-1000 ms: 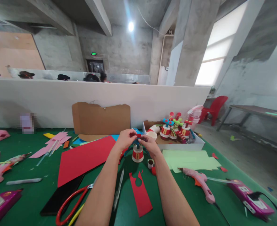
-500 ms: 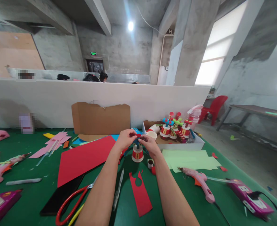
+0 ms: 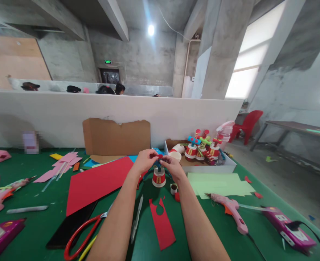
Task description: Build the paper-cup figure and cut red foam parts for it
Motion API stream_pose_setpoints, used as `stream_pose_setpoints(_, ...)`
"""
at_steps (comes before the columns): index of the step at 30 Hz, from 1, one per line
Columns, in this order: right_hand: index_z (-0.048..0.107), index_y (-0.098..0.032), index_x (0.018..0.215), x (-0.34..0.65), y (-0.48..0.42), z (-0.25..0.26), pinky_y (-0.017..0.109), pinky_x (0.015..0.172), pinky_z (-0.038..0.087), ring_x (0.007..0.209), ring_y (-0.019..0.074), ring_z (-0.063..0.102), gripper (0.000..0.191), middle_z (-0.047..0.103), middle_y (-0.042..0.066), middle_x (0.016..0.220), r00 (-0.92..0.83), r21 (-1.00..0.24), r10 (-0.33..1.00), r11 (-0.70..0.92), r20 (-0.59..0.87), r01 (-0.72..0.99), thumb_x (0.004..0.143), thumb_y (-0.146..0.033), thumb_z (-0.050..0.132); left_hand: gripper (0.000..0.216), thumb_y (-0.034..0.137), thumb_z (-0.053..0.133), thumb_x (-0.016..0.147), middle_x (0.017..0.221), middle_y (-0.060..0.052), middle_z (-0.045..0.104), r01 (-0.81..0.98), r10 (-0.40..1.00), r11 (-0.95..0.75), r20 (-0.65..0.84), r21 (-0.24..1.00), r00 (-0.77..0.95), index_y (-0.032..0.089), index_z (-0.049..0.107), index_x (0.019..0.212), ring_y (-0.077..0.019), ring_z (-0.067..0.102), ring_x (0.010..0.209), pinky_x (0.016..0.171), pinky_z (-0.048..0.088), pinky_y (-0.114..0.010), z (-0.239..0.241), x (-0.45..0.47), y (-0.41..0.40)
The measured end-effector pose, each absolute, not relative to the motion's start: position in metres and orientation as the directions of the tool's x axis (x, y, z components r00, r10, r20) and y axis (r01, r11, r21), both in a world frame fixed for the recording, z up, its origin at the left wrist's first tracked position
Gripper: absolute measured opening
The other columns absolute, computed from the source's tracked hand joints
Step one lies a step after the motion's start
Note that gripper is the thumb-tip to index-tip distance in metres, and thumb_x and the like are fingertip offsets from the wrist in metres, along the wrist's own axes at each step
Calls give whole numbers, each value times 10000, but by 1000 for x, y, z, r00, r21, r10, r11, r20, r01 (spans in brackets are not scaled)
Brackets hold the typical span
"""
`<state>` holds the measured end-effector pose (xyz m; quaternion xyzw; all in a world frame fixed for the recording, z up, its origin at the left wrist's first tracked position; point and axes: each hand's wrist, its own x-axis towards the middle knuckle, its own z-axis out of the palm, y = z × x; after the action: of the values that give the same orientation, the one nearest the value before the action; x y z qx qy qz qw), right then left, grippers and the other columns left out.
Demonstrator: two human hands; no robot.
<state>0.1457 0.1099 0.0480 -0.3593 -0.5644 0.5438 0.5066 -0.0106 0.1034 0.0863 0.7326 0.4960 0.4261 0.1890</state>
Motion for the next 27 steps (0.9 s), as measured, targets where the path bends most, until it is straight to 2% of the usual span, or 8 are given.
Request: stream_pose_setpoints(27,706,-177,882,145,106,53,336,800,461,826,185,613,313,705,42,875,-229,-978,955,163,189,-128,632,-356,769,126,209,570,738,736,-13,690,572,882,-441,452,691,134,183,686,781,-138,597,668,644,455,-246,85,-12,103)
